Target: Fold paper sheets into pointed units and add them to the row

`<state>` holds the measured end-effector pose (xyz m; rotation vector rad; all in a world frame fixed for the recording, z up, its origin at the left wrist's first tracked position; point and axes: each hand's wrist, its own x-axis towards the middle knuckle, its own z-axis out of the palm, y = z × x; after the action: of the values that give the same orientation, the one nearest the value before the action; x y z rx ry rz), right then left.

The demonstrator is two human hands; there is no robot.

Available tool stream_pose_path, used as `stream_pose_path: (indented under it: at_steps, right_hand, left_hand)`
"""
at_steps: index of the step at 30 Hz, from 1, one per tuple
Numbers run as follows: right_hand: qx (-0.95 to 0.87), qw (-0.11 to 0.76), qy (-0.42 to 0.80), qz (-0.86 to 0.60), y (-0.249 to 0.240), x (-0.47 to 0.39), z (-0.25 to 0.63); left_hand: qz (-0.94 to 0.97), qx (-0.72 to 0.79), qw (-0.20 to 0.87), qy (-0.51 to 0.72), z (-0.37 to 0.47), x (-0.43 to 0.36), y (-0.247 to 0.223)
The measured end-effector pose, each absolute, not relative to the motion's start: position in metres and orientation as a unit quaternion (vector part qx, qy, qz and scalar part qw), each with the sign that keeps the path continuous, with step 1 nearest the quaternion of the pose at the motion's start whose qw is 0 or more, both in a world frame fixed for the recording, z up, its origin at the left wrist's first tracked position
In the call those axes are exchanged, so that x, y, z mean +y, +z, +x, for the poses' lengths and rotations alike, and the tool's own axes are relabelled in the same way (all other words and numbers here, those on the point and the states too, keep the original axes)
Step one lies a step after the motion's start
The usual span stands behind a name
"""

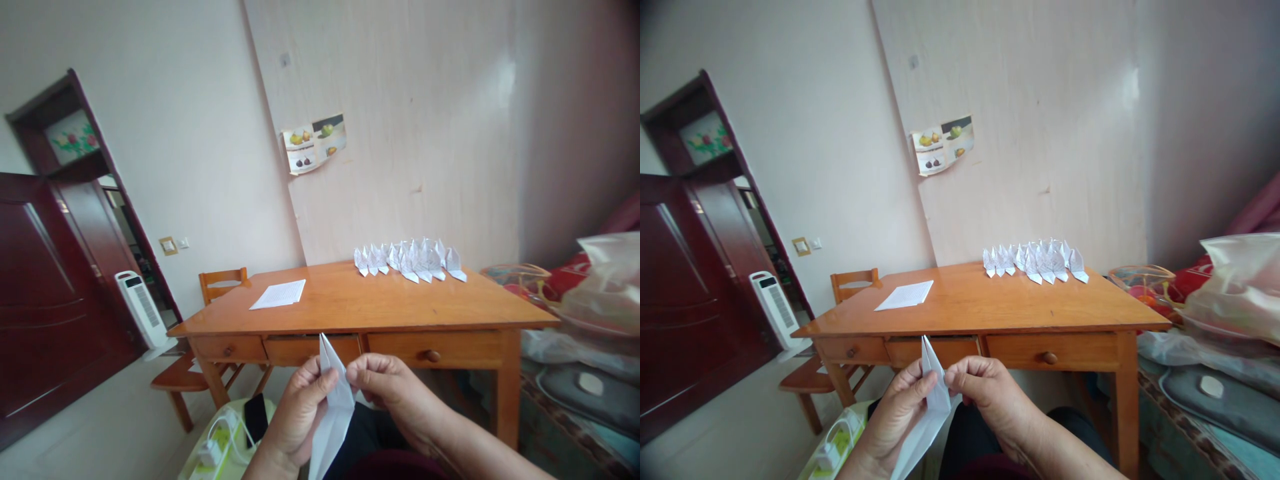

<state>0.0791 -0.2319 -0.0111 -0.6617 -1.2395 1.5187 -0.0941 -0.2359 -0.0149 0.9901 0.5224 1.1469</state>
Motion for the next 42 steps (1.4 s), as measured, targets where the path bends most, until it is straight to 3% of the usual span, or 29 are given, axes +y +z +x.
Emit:
stream_pose_path:
  at_steps: [12,42]
  right_hand:
    - [-0.487,0.494,0.674,-0.254,-0.0118,-0.233,0.0836]
    - [-0.535,0.487,0.634,-0.274,-0.0041,-0.2364,0.085]
  left_hand:
    - [0.46,0.247,0.69,0.502,-0.094,-0.2343,-0.0147]
    - [0.453,0.229,0.696,0.507,-0.0934,-0.2357,-0.0149]
